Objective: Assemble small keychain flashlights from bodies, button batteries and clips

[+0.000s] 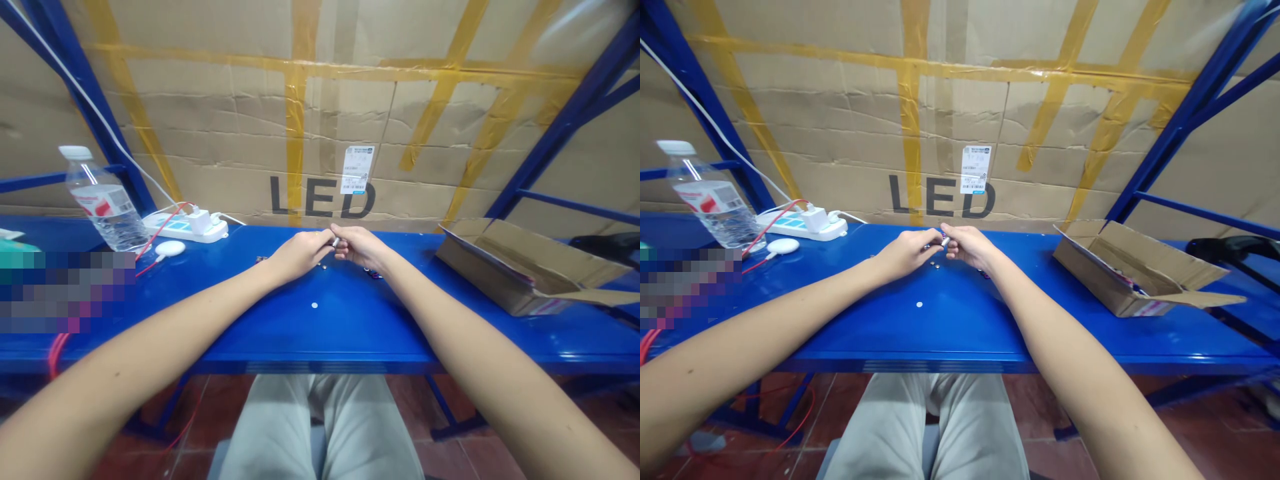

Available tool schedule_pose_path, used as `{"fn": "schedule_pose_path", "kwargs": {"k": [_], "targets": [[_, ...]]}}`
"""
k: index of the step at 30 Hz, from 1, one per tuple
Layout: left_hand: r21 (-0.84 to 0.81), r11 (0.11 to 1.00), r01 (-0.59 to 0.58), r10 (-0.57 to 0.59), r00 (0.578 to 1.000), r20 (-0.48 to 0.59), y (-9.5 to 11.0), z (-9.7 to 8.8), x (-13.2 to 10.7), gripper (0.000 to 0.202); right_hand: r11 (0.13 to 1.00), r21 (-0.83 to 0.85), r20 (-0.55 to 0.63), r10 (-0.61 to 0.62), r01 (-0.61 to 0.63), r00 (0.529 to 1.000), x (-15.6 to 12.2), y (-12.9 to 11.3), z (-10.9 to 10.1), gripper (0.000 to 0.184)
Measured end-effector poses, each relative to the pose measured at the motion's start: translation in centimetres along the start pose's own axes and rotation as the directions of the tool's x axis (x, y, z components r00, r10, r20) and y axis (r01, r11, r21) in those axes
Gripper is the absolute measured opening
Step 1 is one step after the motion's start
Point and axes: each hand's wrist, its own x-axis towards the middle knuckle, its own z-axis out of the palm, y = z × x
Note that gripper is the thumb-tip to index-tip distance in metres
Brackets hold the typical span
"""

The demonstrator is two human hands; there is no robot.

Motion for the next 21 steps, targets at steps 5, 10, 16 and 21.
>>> {"fn": "schedule_pose_path", "kwargs": {"k": [5,10,16,21], "targets": [[0.053,0.998,-0.046,0.048,0.998,-0.04,-0.79,0.28,-0.07,0.013,0.989,0.085,0.006,0.121,-0.121,0.993,0.21,0.07,-0.45,0.026],[0.039,0.998,-0.038,0.04,0.998,-0.051,-0.76,0.16,-0.08,0.01,0.974,0.161,0.036,0.155,-0.159,0.987,0.2,-0.07,-0.59,0.025],[0.005,1.0,0.0,0.0,0.997,-0.076,-0.18,-0.06,-0.09,0.006,0.955,0.201,0.076,0.207,-0.219,0.975,0.03,-0.27,-0.42,0.028],[0.005,1.0,0.002,-0.002,0.996,-0.089,-0.25,0.01,-0.12,0.009,0.947,0.22,0.155,0.201,-0.232,0.967,-0.34,-0.64,-0.51,0.013]]}}
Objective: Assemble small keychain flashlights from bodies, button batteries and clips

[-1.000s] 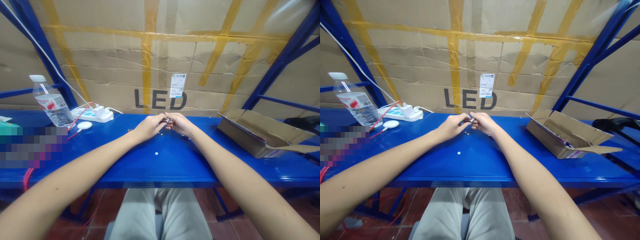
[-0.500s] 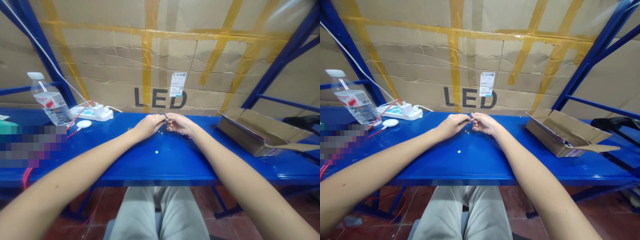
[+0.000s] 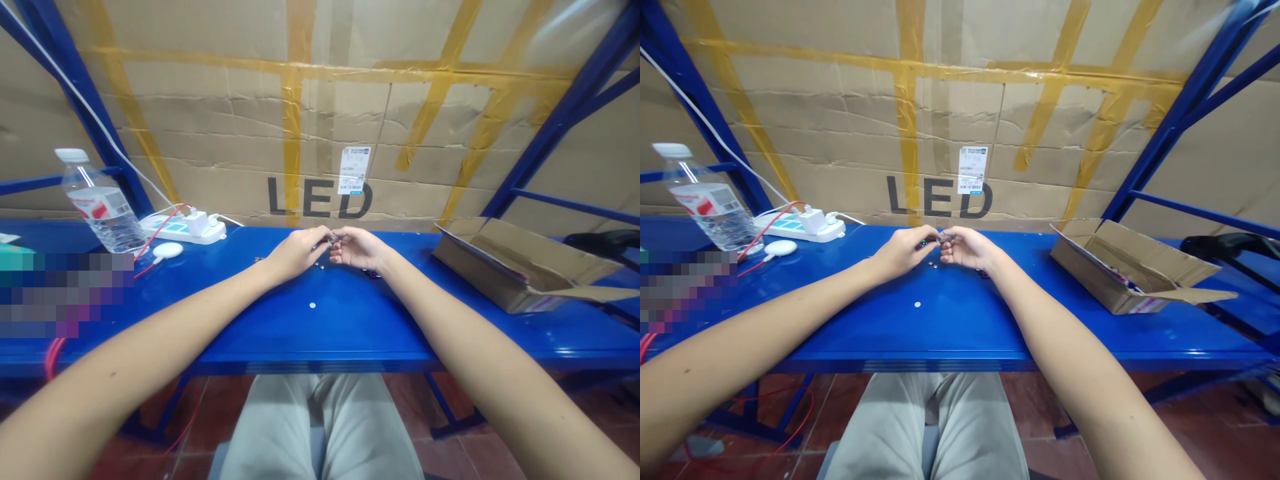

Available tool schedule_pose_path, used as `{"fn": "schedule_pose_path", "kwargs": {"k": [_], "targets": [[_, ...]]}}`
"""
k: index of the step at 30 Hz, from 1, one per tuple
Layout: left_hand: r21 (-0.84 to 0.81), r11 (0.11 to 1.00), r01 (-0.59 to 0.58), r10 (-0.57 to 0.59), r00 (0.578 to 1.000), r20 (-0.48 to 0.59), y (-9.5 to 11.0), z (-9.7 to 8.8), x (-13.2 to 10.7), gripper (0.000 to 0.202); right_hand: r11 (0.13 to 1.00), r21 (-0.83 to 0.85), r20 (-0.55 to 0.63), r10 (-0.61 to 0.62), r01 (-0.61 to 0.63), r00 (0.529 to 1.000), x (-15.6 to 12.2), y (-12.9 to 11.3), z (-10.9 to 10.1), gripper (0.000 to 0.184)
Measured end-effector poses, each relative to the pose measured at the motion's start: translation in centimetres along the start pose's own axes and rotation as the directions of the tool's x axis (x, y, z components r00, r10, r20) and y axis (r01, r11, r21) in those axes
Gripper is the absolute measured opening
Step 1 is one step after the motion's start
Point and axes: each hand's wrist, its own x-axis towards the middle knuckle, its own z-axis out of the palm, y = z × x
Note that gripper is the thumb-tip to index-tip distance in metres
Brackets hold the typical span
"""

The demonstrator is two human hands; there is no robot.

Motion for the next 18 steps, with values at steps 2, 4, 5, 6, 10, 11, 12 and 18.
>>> {"fn": "schedule_pose_path", "kwargs": {"k": [2,4,5,6,10,11,12,18], "targets": [[-0.003,1.0,0.011,-0.011,1.0,-0.01,-0.1,0.1,0.0,0.01,0.999,-0.03,0.037,-0.014,0.015,0.999,-0.1,-0.1,-0.2,0.004],[-0.001,1.0,0.016,-0.016,1.0,-0.008,-0.1,0.1,-0.1,0.01,0.992,-0.116,0.057,-0.038,0.044,0.998,-0.1,-0.1,-0.5,0.005],[0.001,1.0,0.014,-0.014,1.0,-0.002,-0.1,0.2,-0.1,0.011,0.983,-0.17,0.067,-0.052,0.063,0.996,-0.1,0.0,-0.7,0.008],[0.002,1.0,0.01,-0.01,1.0,0.003,-0.2,0.2,0.0,0.011,0.971,-0.224,0.079,-0.068,0.084,0.995,-0.1,0.1,-0.8,0.01],[-0.003,1.0,-0.015,0.014,1.0,-0.013,-0.4,0.1,0.1,0.012,0.878,-0.433,0.101,-0.175,0.202,0.979,0.0,0.4,-1.1,0.015],[-0.004,1.0,-0.027,0.027,0.999,-0.019,-0.5,0.1,0.1,0.013,0.832,-0.504,0.098,-0.21,0.231,0.973,0.1,0.4,-1.1,0.015],[-0.005,0.999,-0.044,0.044,0.999,-0.019,-0.5,0.1,0.1,0.015,0.772,-0.582,0.095,-0.249,0.257,0.964,0.1,0.3,-1.0,0.015],[-0.022,0.997,-0.072,0.073,0.997,0.035,-1.1,-0.1,0.2,0.021,0.341,-0.872,0.166,-0.468,0.351,0.868,0.5,0.2,-1.1,0.009]]}}
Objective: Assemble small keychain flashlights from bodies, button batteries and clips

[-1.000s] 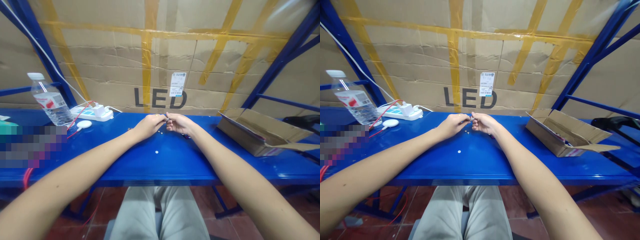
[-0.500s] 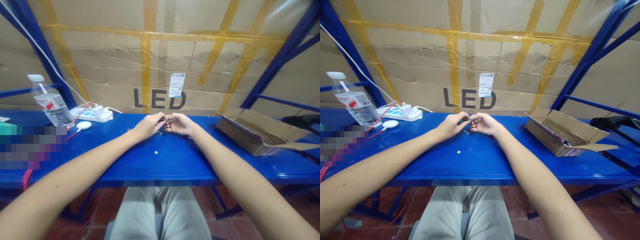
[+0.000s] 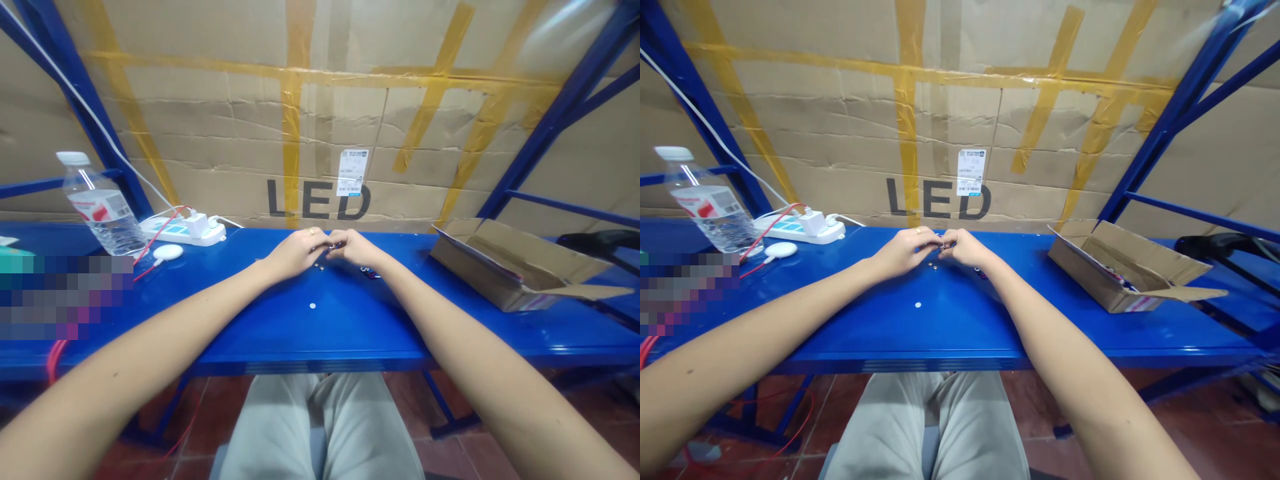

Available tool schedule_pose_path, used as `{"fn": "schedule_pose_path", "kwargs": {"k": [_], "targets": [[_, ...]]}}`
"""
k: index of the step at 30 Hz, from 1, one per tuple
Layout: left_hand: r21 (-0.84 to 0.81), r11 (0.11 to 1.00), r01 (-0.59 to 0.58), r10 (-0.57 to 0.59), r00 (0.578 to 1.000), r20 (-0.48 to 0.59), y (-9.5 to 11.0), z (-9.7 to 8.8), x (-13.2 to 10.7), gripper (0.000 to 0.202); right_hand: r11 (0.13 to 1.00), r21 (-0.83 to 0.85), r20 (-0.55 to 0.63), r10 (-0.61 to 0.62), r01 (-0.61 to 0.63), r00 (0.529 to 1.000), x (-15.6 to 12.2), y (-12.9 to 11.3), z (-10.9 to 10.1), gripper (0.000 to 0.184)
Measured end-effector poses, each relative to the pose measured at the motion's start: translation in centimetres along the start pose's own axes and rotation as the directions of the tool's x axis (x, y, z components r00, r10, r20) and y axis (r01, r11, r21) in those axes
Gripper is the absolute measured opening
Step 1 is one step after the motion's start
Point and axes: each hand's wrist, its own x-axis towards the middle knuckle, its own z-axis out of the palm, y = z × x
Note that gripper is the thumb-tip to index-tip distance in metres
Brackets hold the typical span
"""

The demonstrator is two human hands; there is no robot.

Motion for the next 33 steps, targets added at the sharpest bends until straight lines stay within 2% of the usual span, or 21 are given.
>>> {"fn": "schedule_pose_path", "kwargs": {"k": [2,4,7,10,16,20,22,24,26,31,33], "targets": [[0.042,0.996,0.084,-0.085,0.996,0.034,-0.3,-0.2,0.0,0.02,0.995,-0.098,-0.028,-0.031,0.028,0.999,-0.1,0.3,0.0,0.013],[0.104,0.983,0.15,-0.163,0.979,0.125,-0.7,-0.4,0.0,0.02,0.982,-0.183,-0.01,-0.048,0.045,0.999,-0.3,0.7,0.0,0.019],[0.162,0.973,0.167,-0.211,0.925,0.317,-1.4,-0.3,-0.4,0.022,0.963,-0.256,0.069,-0.063,0.079,0.996,-0.5,1.2,0.0,0.027],[0.15,0.975,0.161,-0.21,0.882,0.421,-1.8,0.1,-0.9,0.025,0.954,-0.285,0.109,-0.062,0.091,0.992,-0.6,1.4,0.0,0.031],[0.101,0.976,0.195,-0.219,0.891,0.397,-1.9,0.5,-0.9,0.019,0.953,-0.284,0.139,-0.073,0.111,0.988,-0.3,1.1,0.0,0.03],[0.098,0.942,0.32,-0.33,0.836,0.439,-1.3,0.1,-0.6,0.019,0.943,-0.327,0.153,-0.011,0.061,0.988,-0.3,0.6,0.0,0.029],[0.067,0.931,0.358,-0.349,0.821,0.452,-1.0,-0.1,-0.5,0.018,0.936,-0.351,0.15,0.021,0.034,0.988,-0.4,0.5,0.0,0.027],[0.031,0.93,0.367,-0.342,0.829,0.442,-0.7,-0.2,-0.4,0.016,0.932,-0.362,0.141,0.035,0.018,0.989,-0.4,0.4,0.0,0.026],[0.006,0.933,0.359,-0.332,0.855,0.398,-0.6,-0.2,-0.3,0.014,0.932,-0.364,0.128,0.045,0.005,0.991,-0.4,0.3,0.1,0.023],[-0.007,0.965,0.261,-0.257,0.952,0.165,-0.1,0.2,-0.1,0.012,0.94,-0.341,0.086,0.063,-0.03,0.994,-0.3,0.3,0.3,0.015],[-0.002,0.98,0.2,-0.198,0.971,0.133,0.2,0.4,-0.1,0.012,0.944,-0.33,0.086,0.057,-0.026,0.995,-0.2,0.4,0.3,0.011]]}}
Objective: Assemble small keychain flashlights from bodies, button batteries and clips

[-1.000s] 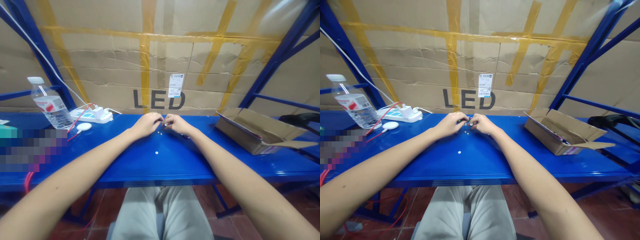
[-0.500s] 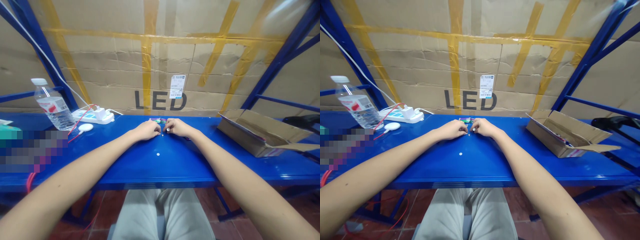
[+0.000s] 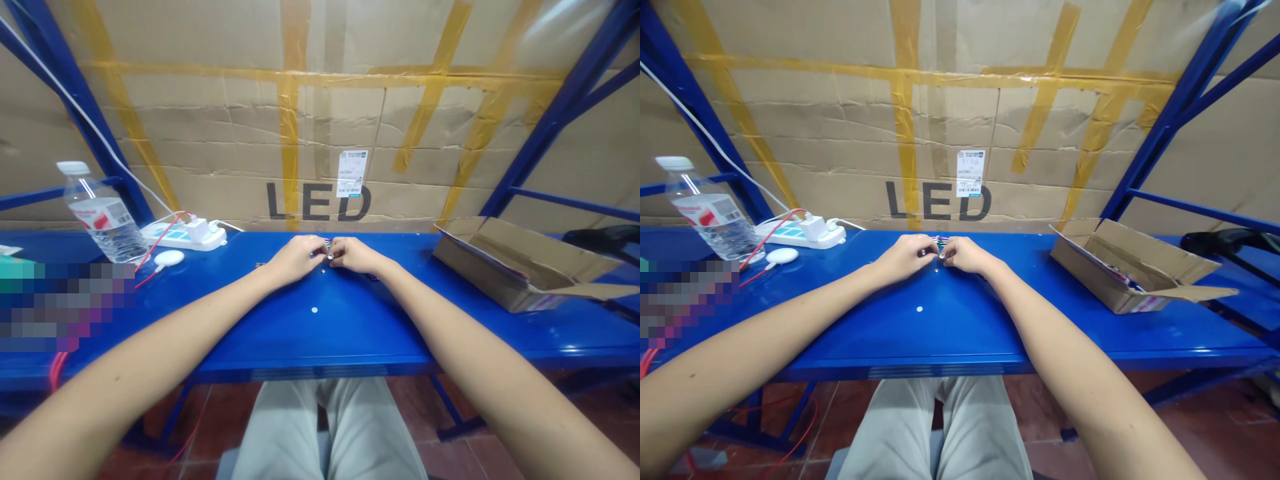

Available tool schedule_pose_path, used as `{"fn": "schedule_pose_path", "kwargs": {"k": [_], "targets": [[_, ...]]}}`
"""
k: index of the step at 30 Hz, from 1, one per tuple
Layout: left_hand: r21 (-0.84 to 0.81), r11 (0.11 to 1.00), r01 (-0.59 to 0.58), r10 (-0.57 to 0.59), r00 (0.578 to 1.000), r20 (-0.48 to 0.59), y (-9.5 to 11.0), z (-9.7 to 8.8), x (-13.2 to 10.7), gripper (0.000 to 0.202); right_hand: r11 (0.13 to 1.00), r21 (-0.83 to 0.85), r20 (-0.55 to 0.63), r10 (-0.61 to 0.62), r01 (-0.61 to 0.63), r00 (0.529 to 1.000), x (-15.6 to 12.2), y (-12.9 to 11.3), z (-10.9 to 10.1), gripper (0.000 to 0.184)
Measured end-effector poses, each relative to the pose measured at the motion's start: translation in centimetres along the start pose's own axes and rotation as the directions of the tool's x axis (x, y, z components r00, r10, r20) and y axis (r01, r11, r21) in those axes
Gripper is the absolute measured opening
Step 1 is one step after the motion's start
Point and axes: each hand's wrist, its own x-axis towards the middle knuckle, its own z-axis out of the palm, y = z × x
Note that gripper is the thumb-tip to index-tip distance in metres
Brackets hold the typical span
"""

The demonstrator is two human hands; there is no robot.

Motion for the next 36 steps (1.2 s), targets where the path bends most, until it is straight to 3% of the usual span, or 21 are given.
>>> {"fn": "schedule_pose_path", "kwargs": {"k": [10,14,16,21,25,27,29,32,36], "targets": [[0.051,0.992,-0.118,0.116,0.993,0.038,-0.09,0.54,-0.05,0.014,0.999,0.048,-0.002,-0.008,0.008,1.0,0.22,0.53,0.26,0.004],[0.063,0.997,0.039,-0.04,0.999,0.017,-0.09,-0.07,-0.04,0.015,0.997,0.073,-0.005,0.029,-0.029,1.0,0.12,0.46,0.15,0.005],[0.075,0.992,0.1,-0.105,0.993,0.062,-0.07,-0.22,-0.09,0.016,0.996,0.073,-0.004,0.055,-0.055,0.998,0.09,0.43,0.05,0.007],[0.037,0.991,0.129,-0.134,0.956,0.262,-0.18,0.43,-0.33,0.016,0.994,0.072,0.004,0.088,-0.088,0.996,0.02,0.42,-0.2,0.011],[-0.023,0.983,0.179,-0.165,0.942,0.291,-0.3,0.74,-0.25,0.016,0.993,0.066,0.012,0.094,-0.095,0.995,-0.03,0.35,-0.3,0.012],[-0.065,0.973,0.223,-0.2,0.946,0.255,-0.2,0.57,-0.12,0.014,0.994,0.058,0.011,0.09,-0.091,0.996,-0.04,0.32,-0.34,0.01],[-0.104,0.967,0.231,-0.215,0.965,0.15,0.03,0.36,0.03,0.012,0.995,0.056,0.008,0.082,-0.082,0.997,-0.03,0.31,-0.37,0.008],[-0.1,0.986,0.132,-0.137,0.99,-0.044,0.46,0.32,0.21,0.011,0.995,0.069,0.008,0.071,-0.071,0.997,0.0,0.35,-0.33,0.008],[0.002,1.0,-0.003,0.003,0.997,-0.075,0.7,0.74,0.23,0.015,0.985,0.153,0.032,0.07,-0.074,0.997,0.04,0.5,-0.06,0.01]]}}
